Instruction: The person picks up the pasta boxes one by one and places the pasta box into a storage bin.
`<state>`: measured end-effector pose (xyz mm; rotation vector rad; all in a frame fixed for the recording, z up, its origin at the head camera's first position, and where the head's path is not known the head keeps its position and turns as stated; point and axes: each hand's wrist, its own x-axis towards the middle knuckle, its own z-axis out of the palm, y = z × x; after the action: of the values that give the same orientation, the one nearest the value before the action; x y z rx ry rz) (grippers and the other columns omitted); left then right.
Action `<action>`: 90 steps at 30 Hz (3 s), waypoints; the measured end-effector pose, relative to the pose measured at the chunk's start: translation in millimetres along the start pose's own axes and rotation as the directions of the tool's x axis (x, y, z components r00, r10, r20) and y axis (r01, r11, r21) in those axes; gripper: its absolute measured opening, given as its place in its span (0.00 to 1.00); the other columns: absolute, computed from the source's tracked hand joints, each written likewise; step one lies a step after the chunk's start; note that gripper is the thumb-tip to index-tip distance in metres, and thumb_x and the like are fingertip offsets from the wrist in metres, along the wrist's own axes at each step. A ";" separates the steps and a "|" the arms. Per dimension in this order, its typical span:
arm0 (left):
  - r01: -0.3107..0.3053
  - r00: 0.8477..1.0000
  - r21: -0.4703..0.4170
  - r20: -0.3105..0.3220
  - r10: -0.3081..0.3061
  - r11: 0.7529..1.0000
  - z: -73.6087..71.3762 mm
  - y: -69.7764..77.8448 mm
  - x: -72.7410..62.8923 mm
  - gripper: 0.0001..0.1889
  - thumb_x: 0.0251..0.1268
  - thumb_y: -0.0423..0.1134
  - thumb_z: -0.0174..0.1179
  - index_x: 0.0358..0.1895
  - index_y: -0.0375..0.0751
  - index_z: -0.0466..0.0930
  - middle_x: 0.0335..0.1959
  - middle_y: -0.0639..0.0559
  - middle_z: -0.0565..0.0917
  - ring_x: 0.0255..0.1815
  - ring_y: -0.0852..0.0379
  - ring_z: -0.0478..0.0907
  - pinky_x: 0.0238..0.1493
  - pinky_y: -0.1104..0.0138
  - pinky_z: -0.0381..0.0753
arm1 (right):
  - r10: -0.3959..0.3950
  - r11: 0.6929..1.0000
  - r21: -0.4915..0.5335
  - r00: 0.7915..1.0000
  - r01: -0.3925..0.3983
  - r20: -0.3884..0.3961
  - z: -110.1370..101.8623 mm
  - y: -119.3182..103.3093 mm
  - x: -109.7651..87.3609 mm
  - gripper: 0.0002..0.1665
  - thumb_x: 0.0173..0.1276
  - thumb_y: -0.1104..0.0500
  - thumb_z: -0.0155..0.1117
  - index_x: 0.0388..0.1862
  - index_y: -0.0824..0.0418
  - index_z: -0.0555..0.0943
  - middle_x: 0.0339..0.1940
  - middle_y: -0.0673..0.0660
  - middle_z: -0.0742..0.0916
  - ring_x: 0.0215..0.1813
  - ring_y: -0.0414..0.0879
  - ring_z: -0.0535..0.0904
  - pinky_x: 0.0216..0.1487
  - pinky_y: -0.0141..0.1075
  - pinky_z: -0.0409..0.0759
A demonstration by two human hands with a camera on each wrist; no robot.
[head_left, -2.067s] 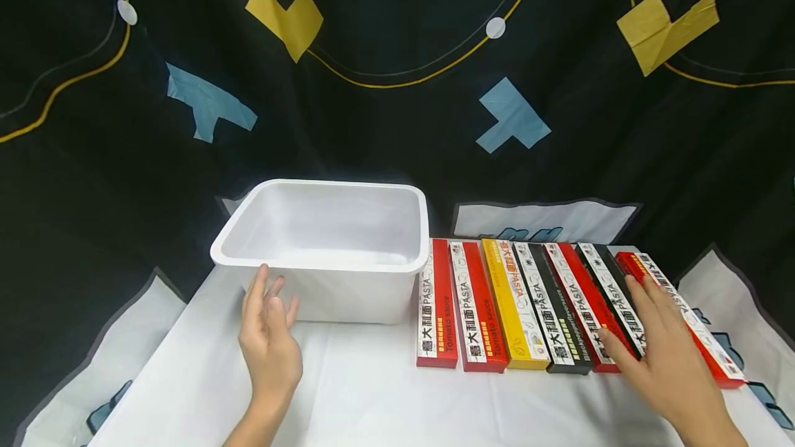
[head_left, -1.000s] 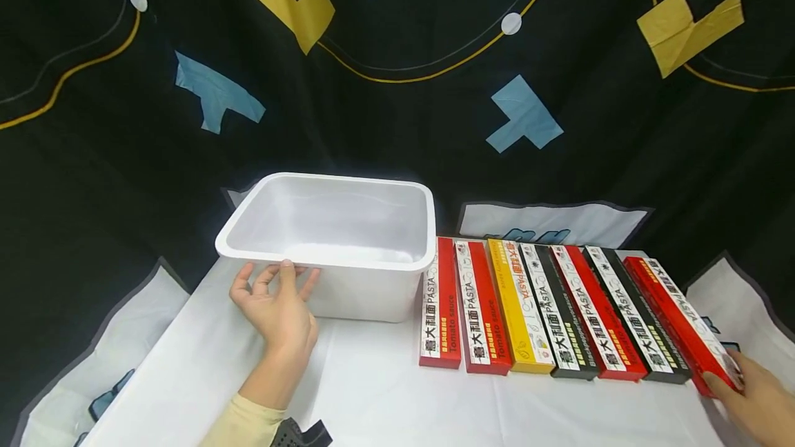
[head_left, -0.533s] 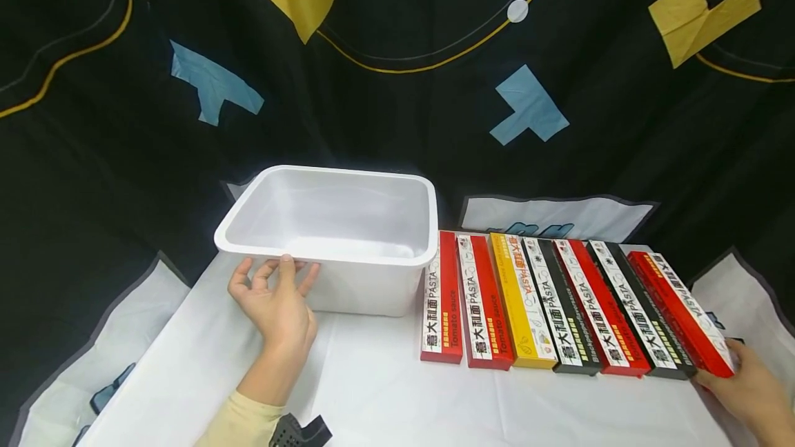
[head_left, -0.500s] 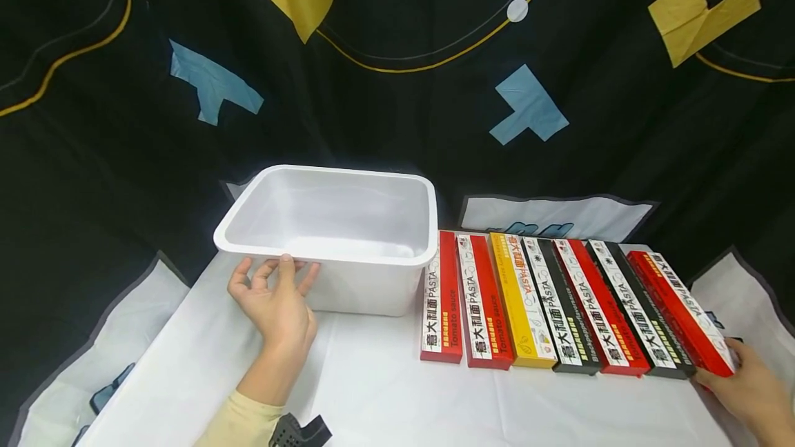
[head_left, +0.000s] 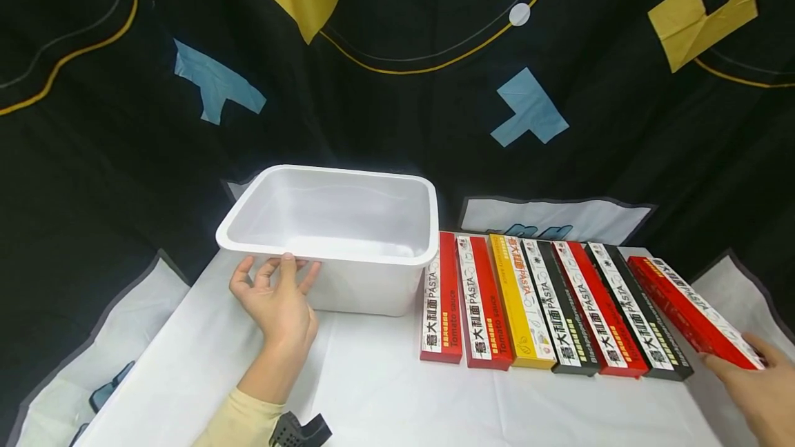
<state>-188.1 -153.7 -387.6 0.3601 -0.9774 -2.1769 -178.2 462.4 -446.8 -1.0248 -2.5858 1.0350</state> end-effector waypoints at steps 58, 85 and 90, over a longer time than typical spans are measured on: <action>0.027 0.999 0.010 -0.022 -0.027 1.000 -0.1 9.3 4.6 0.28 0.70 0.30 0.55 0.60 0.49 0.46 0.51 0.45 0.68 0.37 0.51 0.77 0.52 0.52 0.83 | -0.677 0.673 0.541 0.714 0.505 0.176 18.3 -225.5 -135.8 0.41 0.59 0.55 0.74 0.71 0.45 0.70 0.62 0.54 0.76 0.50 0.50 0.77 0.41 0.34 0.86; 0.042 0.999 0.051 -0.020 -0.041 0.998 0.2 8.4 3.4 0.29 0.70 0.32 0.56 0.61 0.50 0.46 0.52 0.46 0.69 0.37 0.52 0.77 0.47 0.58 0.86 | -0.801 0.599 0.554 0.443 0.578 0.404 127.5 -342.9 -159.5 0.40 0.51 0.52 0.79 0.64 0.46 0.75 0.59 0.48 0.79 0.52 0.52 0.77 0.47 0.45 0.86; 0.042 0.999 0.040 -0.024 -0.041 0.998 0.0 8.7 4.4 0.28 0.70 0.32 0.56 0.61 0.50 0.46 0.52 0.46 0.68 0.37 0.52 0.77 0.48 0.57 0.86 | -0.776 0.624 0.489 0.407 0.610 0.482 149.4 -365.1 -163.9 0.39 0.48 0.51 0.80 0.62 0.44 0.76 0.56 0.46 0.79 0.52 0.49 0.77 0.43 0.41 0.87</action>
<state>-186.9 -160.9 -381.0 0.4271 -1.0103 -2.1881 -309.9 82.9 -301.4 0.6747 -2.7620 1.5400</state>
